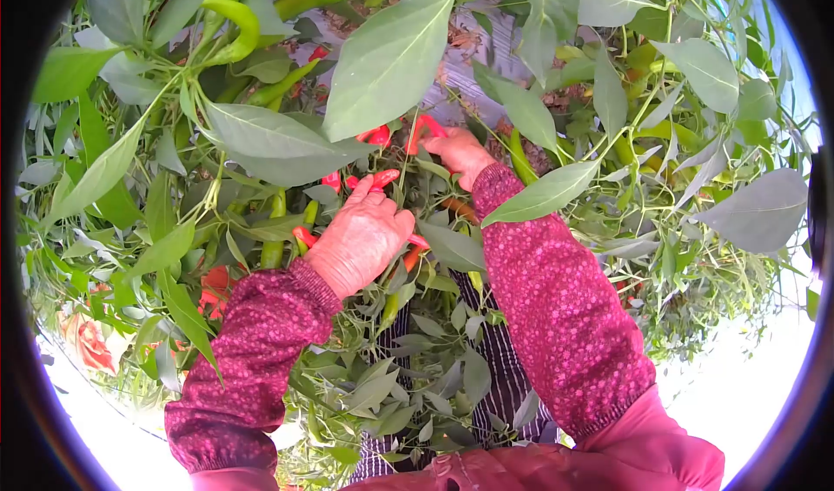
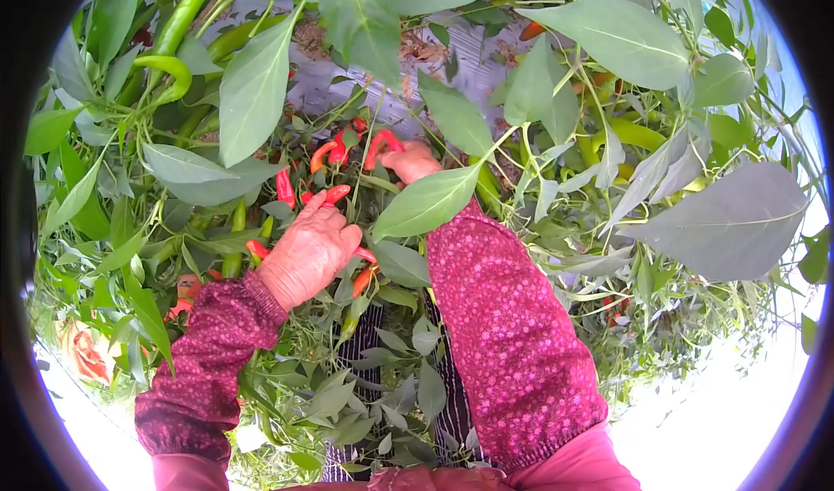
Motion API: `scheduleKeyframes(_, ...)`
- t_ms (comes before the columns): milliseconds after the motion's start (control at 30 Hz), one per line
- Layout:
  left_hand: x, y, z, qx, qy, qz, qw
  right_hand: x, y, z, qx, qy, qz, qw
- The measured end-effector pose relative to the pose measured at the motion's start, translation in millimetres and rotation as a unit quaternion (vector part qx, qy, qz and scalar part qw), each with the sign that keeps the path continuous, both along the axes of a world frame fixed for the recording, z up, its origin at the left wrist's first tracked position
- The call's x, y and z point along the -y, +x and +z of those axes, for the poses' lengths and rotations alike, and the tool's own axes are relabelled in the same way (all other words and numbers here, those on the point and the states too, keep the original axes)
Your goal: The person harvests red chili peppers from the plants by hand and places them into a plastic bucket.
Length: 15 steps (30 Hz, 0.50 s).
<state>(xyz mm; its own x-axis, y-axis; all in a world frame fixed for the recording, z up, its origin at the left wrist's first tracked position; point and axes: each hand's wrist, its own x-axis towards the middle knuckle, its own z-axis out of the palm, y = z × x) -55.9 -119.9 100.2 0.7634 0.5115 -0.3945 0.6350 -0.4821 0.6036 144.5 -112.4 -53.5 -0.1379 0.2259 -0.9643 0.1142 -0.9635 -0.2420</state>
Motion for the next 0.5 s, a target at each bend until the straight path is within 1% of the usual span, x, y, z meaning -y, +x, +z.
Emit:
scheduleKeyframes(33, 0.7, -0.5, 0.3, 0.004, -0.006, 0.004, 1.000, -10.2, -2.8, 16.6, -0.001, -0.001, 0.001, 1.000)
scheduleKeyframes(100, 1.2, -0.6, 0.5, -0.005, 0.000, -0.005, 1.000, -37.0, -4.1, 51.3, 0.135, 0.041, 0.073, 0.987)
scheduleKeyframes(133, 1.7, -0.5, 0.4, -0.012, 0.005, -0.014, 1.000, -43.0, -1.7, 56.4, 0.136, 0.041, 0.074, 0.987)
scheduleKeyframes(167, 2.1, -0.8, 0.0, -0.011, 0.005, -0.012, 1.000, -50.4, 1.1, 60.8, 0.147, 0.090, -0.021, 0.985)
scheduleKeyframes(200, 2.3, -1.1, -0.3, -0.007, 0.006, -0.007, 1.000, -57.2, 2.6, 63.1, 0.155, 0.137, -0.115, 0.971)
scheduleKeyframes(233, 2.9, -1.0, -0.4, -0.003, 0.006, -0.004, 1.000, -62.3, 1.8, 65.0, 0.157, 0.137, -0.113, 0.972)
scheduleKeyframes(300, 4.6, -2.0, 0.5, 0.006, 0.005, 0.006, 1.000, -73.9, -5.9, 65.3, 0.115, 0.258, 0.037, 0.959)
scheduleKeyframes(333, 4.2, -2.3, 0.4, 0.014, 0.005, 0.013, 1.000, -72.7, -13.5, 37.5, 0.115, 0.297, 0.083, 0.944)
scheduleKeyframes(367, 2.6, -2.3, 0.4, 0.020, 0.010, 0.013, 1.000, -67.7, -19.6, -9.8, 0.117, 0.336, 0.131, 0.925)
scheduleKeyframes(400, 2.3, -2.2, 1.2, 0.018, 0.003, 0.020, 1.000, -64.0, -17.3, -59.3, -0.016, 0.341, 0.019, 0.940)
scheduleKeyframes(433, 2.3, -2.0, 2.4, 0.019, -0.005, 0.026, 0.999, -70.3, -30.2, -50.9, 0.136, 0.417, 0.261, 0.860)
scheduleKeyframes(467, 0.6, -1.7, 3.3, 0.034, 0.000, 0.022, 0.999, -65.7, -44.8, -50.8, 0.145, 0.507, 0.140, 0.838)
scheduleKeyframes(500, -1.1, -1.9, 3.8, 0.035, -0.002, 0.024, 0.999, -71.8, -47.5, -35.6, 0.219, 0.461, 0.259, 0.820)
